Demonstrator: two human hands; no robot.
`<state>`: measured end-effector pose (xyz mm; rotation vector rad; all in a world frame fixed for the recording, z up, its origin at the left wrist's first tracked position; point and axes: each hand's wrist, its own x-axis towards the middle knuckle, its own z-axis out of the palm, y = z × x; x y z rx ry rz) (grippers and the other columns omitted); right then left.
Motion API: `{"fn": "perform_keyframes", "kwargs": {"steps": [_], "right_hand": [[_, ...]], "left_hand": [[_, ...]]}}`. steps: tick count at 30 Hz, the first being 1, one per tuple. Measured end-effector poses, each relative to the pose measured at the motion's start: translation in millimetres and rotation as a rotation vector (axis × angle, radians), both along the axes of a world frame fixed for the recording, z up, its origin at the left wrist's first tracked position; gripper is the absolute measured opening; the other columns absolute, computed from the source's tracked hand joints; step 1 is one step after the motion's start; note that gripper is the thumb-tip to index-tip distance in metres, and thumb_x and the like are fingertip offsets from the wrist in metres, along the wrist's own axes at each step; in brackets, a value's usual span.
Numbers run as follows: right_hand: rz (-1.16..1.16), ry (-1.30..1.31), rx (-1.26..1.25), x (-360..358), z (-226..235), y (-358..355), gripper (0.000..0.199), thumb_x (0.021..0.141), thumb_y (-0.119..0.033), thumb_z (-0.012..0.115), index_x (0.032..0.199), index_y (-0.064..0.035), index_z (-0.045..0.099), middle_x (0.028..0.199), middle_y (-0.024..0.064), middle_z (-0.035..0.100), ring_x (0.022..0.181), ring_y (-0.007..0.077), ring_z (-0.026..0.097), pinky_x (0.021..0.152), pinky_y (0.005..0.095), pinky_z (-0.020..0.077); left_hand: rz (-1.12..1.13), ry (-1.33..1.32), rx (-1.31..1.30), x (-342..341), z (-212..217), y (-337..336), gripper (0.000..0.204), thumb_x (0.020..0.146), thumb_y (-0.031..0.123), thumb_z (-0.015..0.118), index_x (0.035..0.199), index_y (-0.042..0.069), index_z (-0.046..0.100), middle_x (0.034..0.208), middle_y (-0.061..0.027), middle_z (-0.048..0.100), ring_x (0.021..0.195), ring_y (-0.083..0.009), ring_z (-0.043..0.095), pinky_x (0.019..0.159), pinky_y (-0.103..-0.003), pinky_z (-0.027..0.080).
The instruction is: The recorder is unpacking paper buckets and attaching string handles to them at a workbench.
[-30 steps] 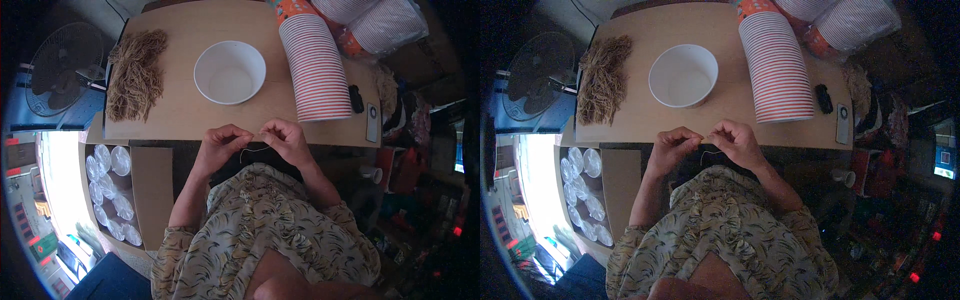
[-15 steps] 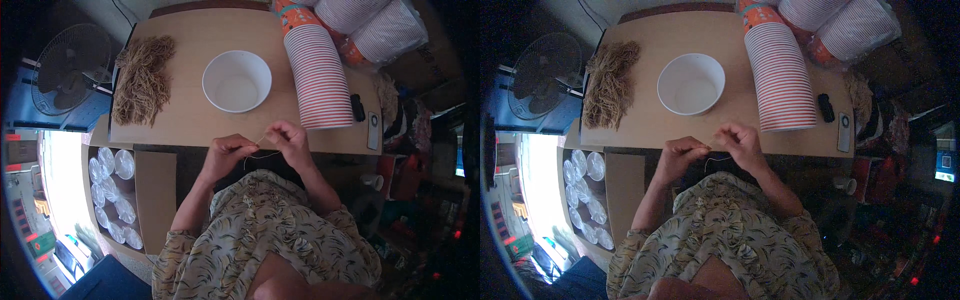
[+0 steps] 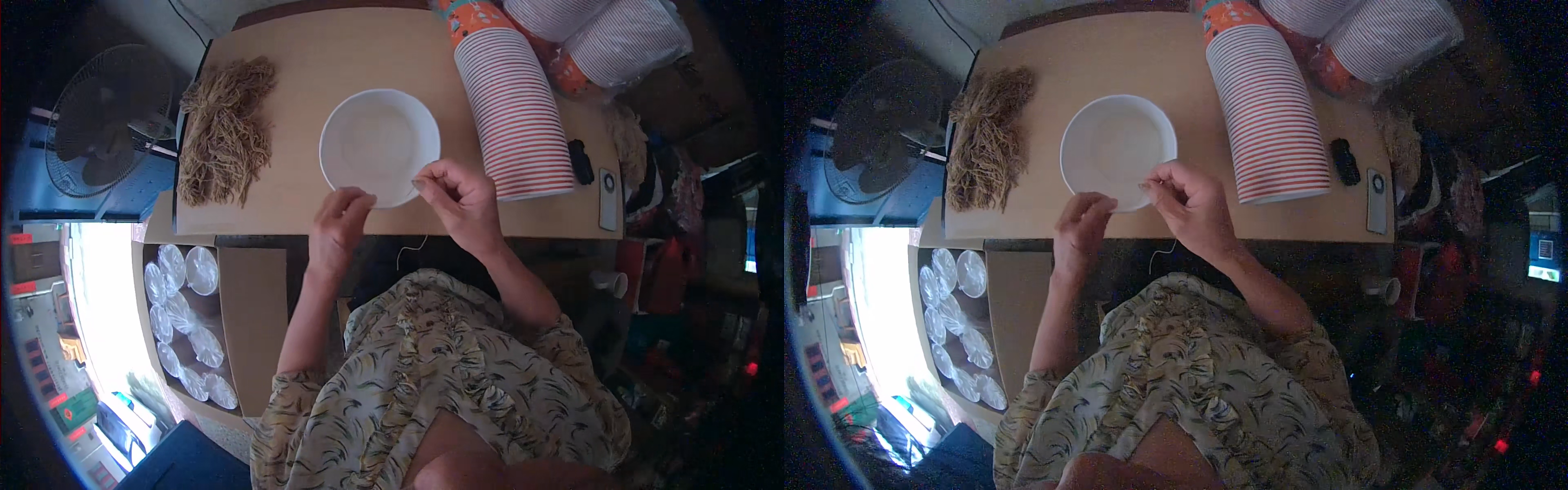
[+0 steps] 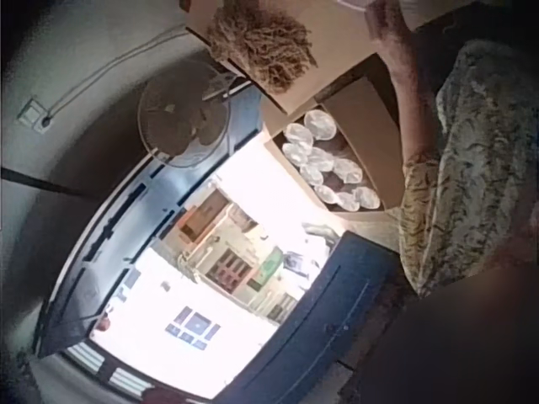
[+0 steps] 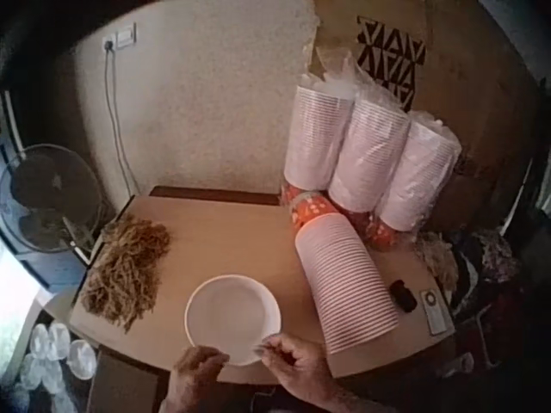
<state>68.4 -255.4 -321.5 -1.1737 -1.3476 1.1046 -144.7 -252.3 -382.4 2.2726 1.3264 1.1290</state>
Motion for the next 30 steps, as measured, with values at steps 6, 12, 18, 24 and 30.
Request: {"fn": "perform_keyframes", "kwargs": {"steps": [6, 12, 18, 24, 30], "right_hand": [[0.074, -0.137, -0.061, -5, -38, -11, 0.008, 0.097, -0.006, 0.062, 0.100, 0.0006, 0.062, 0.067, -0.0036, 0.058, 0.059, 0.0000, 0.049, 0.052, 0.0181, 0.0384], [0.065, -0.115, -0.101, -8, -47, -18, 0.008, 0.098, -0.007, 0.061, 0.100, 0.0010, 0.061, 0.065, -0.0028, 0.056, 0.053, 0.0023, 0.047, 0.047, 0.0203, 0.0378], [0.073, -0.135, -0.128, -8, -49, -18, 0.008, 0.098, -0.007, 0.060, 0.099, 0.0013, 0.061, 0.064, -0.0021, 0.056, 0.053, 0.0027, 0.048, 0.047, 0.0203, 0.0382], [0.080, -0.163, -0.136, -9, -49, -17, 0.007, 0.097, -0.005, 0.061, 0.099, 0.0014, 0.061, 0.065, -0.0018, 0.057, 0.052, 0.0032, 0.049, 0.046, 0.0206, 0.0386], [0.075, -0.188, -0.158, -6, -42, -15, 0.009, 0.095, -0.006, 0.063, 0.098, 0.0022, 0.062, 0.071, 0.0032, 0.064, 0.061, 0.0051, 0.057, 0.052, 0.0234, 0.0441]], "left_hand": [[0.052, -0.044, -0.162, 15, -5, -37, 0.029, 0.076, -0.002, 0.065, 0.103, 0.008, 0.069, 0.100, -0.0064, 0.064, 0.087, -0.0252, 0.066, 0.072, -0.035, 0.056], [0.040, 0.022, 0.005, 15, -11, -38, 0.033, 0.074, -0.002, 0.066, 0.105, 0.007, 0.069, 0.102, -0.0065, 0.062, 0.089, -0.0253, 0.066, 0.072, -0.036, 0.056], [0.044, 0.026, -0.026, 16, -10, -41, 0.033, 0.074, -0.002, 0.066, 0.105, 0.008, 0.069, 0.102, -0.0062, 0.062, 0.090, -0.0254, 0.066, 0.072, -0.036, 0.057], [0.026, 0.036, -0.024, 15, -12, -40, 0.037, 0.072, -0.001, 0.066, 0.108, 0.009, 0.068, 0.103, -0.0053, 0.062, 0.090, -0.0254, 0.065, 0.072, -0.037, 0.057], [0.023, 0.061, -0.013, 15, -10, -39, 0.038, 0.071, 0.000, 0.066, 0.108, 0.009, 0.067, 0.103, -0.0049, 0.062, 0.088, -0.0249, 0.066, 0.071, -0.036, 0.057]]}}
